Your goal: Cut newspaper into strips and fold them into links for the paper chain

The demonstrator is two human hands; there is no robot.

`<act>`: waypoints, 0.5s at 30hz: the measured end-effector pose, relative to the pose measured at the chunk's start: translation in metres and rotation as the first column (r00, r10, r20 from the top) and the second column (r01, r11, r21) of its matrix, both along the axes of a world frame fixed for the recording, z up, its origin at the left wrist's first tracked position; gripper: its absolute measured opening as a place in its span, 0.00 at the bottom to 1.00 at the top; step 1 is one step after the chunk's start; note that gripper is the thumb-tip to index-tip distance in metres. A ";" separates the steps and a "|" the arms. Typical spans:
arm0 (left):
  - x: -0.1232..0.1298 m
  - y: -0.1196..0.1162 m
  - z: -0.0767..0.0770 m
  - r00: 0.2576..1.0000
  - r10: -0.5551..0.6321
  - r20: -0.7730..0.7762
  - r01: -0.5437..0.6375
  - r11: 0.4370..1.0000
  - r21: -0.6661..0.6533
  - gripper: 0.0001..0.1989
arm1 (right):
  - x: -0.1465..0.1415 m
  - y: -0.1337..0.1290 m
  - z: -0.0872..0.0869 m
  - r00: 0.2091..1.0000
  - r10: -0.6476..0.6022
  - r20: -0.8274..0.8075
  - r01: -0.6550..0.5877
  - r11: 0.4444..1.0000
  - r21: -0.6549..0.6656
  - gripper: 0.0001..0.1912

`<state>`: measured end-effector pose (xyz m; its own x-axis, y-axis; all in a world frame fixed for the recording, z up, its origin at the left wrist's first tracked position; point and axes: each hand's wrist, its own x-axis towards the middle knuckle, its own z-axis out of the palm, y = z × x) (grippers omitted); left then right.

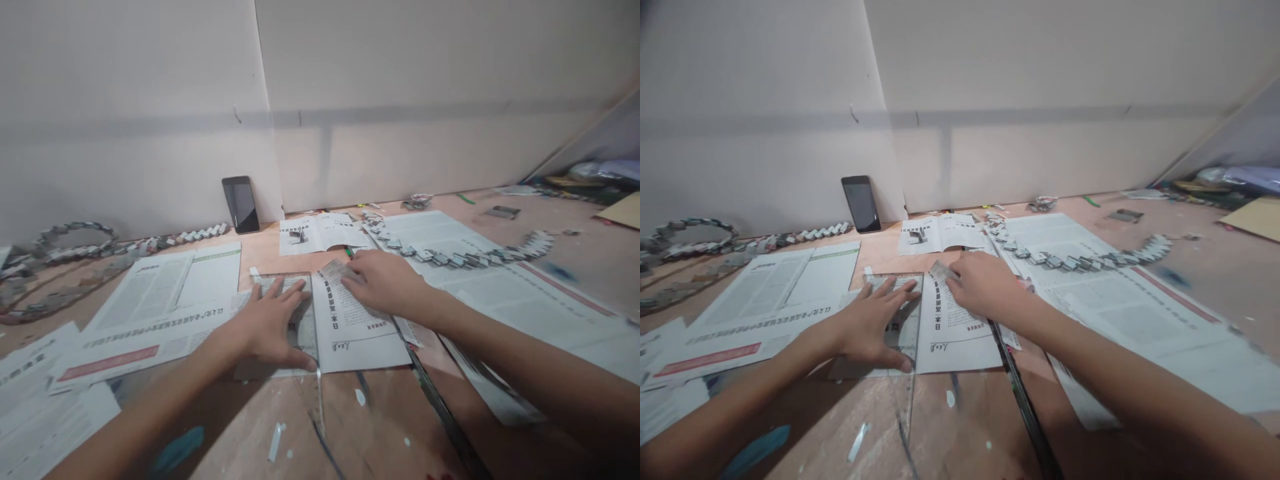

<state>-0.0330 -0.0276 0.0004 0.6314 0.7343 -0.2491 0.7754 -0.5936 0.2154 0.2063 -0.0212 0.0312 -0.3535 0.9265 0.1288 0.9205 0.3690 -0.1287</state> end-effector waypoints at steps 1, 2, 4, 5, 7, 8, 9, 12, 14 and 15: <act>0.000 0.000 0.000 1.000 -0.002 0.001 0.002 1.000 0.002 0.56 | -0.005 -0.004 0.001 0.999 0.020 0.042 -0.022 0.999 0.046 0.15; 0.000 -0.001 0.000 1.000 -0.003 0.003 0.003 1.000 0.005 0.56 | -0.010 -0.009 0.002 0.996 0.039 0.076 -0.044 0.997 0.070 0.15; -0.001 -0.002 0.001 1.000 -0.002 0.003 0.002 1.000 0.005 0.56 | -0.020 -0.017 0.004 0.990 0.066 0.123 -0.077 0.993 0.089 0.15; -0.001 -0.002 0.001 1.000 -0.001 0.001 0.001 1.000 0.001 0.56 | -0.025 -0.021 0.006 0.988 0.073 0.137 -0.086 0.992 0.090 0.14; -0.002 -0.004 0.002 1.000 0.000 -0.001 0.000 1.000 -0.007 0.56 | -0.034 -0.027 0.008 0.985 0.078 0.152 -0.092 0.992 0.082 0.13; -0.003 -0.004 0.002 1.000 0.000 0.002 0.000 1.000 -0.007 0.57 | -0.037 -0.030 0.010 0.986 0.077 0.151 -0.089 0.993 0.076 0.13; -0.003 -0.005 0.003 1.000 0.001 0.009 -0.001 1.000 -0.004 0.57 | -0.039 -0.032 0.011 0.987 0.080 0.142 -0.091 0.994 0.069 0.13; -0.003 -0.005 0.003 1.000 0.013 0.017 -0.013 1.000 -0.005 0.57 | -0.038 -0.035 0.012 0.991 0.114 0.072 -0.120 0.990 0.078 0.15; -0.004 -0.005 0.003 1.000 0.017 0.009 -0.017 1.000 -0.016 0.57 | -0.032 -0.035 0.010 0.995 0.095 0.031 -0.097 0.993 0.070 0.16; -0.004 -0.005 0.003 1.000 0.015 0.009 -0.015 1.000 -0.019 0.57 | -0.027 -0.035 0.008 0.997 0.071 0.028 -0.072 0.997 0.037 0.16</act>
<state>-0.0374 -0.0326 0.0029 0.6223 0.7391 -0.2579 0.7824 -0.5773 0.2336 0.1789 -0.0562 0.0396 -0.4222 0.8935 0.1532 0.8946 0.4380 -0.0887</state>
